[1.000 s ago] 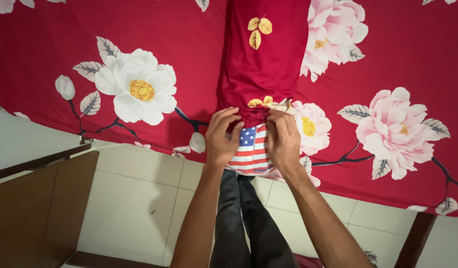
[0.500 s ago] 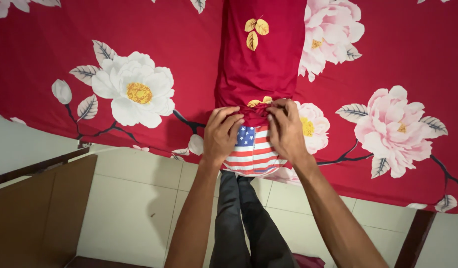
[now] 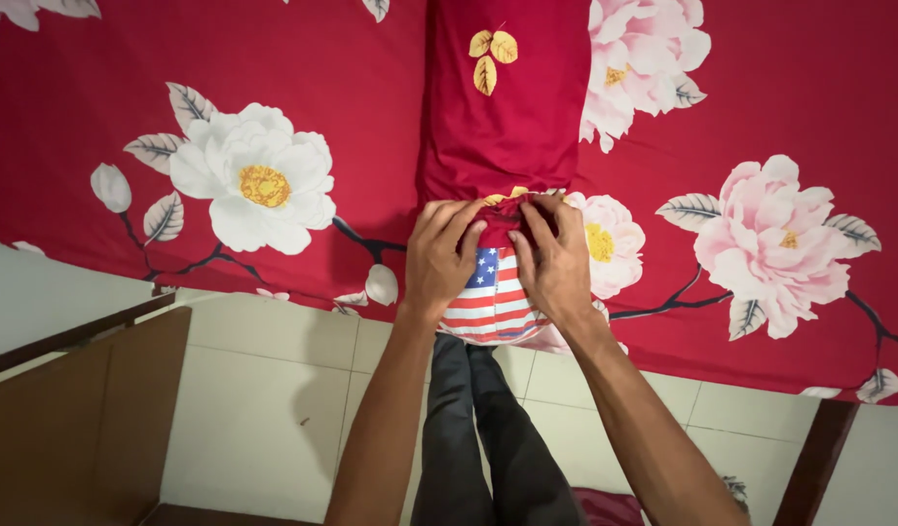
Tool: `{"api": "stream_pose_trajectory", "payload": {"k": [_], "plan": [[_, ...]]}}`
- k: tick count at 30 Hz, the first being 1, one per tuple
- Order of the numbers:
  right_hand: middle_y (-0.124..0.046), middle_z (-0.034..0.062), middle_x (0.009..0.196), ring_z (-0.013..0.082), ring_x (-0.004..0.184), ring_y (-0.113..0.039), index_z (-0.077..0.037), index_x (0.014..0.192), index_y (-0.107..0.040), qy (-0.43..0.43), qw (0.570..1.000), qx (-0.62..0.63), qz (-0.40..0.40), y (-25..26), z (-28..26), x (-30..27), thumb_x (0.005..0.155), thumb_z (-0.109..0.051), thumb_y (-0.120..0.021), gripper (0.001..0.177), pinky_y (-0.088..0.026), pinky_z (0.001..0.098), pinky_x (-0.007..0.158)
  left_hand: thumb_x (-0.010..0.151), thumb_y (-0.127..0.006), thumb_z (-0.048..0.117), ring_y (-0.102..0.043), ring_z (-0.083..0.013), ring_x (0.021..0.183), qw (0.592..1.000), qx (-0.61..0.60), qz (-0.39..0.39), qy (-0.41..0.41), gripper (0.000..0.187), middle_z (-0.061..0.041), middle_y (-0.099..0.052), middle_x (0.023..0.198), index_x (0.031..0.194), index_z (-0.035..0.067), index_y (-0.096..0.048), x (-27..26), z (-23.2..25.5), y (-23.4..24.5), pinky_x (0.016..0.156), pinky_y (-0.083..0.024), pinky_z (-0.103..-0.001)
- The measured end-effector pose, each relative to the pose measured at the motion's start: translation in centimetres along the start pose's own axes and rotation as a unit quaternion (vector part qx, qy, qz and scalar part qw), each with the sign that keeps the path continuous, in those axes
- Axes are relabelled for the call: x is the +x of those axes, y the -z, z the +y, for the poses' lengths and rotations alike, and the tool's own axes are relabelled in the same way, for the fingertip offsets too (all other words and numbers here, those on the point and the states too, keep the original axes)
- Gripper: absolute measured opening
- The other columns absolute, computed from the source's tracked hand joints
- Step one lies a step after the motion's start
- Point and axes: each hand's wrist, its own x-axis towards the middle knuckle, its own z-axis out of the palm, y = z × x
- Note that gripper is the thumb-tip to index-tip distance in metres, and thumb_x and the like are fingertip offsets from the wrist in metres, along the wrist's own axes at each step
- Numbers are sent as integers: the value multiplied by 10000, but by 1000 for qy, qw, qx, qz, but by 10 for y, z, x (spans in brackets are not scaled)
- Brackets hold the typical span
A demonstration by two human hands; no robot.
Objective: The person pulls a red floral pillowcase over a bolster and folds the open end inward. They then tuck a smaller American flag-patterned pillow into the opening and adjust the edges of the red case around it.
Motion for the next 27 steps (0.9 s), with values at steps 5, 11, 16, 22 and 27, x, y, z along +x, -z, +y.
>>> {"api": "stream_pose_trajectory", "payload": {"k": [5,11,16,22,27], "plan": [[-644,176,1172,351,1076,-631,42,1106,-700,-22,1000,4,8,-5,9,-5,910,14,-728,200,-533,421,928,938,-756,86,-665,-300,1109,1000,-6,11,1,216,-107,-688,1180,1129,2,-700,-5,10,3,953,-576,-408],[-635,158,1062,325,983,-642,36,1006,-666,-39,997,60,-5,12,-4,-8,938,50,-677,70,-539,403,862,903,-760,65,-650,-301,1099,1000,5,-3,2,157,-99,-667,1183,1037,7,-703,-4,22,13,931,-549,-412],[-625,160,1049,341,952,-592,35,1005,-620,-34,997,67,-24,18,-11,-23,949,60,-630,62,-504,413,836,874,-755,24,-611,-305,1046,1000,7,0,-17,118,-94,-631,1102,966,18,-681,-14,36,21,929,-460,-435],[-624,148,1017,345,932,-555,16,989,-598,-39,996,64,-43,16,-9,-31,930,46,-615,68,-462,437,854,887,-738,-1,-625,-275,1018,1000,-13,2,2,127,-72,-659,1058,990,24,-668,-25,35,18,929,-449,-419],[-625,146,1081,305,1042,-599,28,1103,-645,-64,992,108,-21,19,-19,-24,964,27,-633,140,-508,407,915,898,-730,4,-630,-283,1039,999,-9,18,-30,139,-86,-676,1047,997,26,-635,-21,33,22,960,-443,-440]]}}
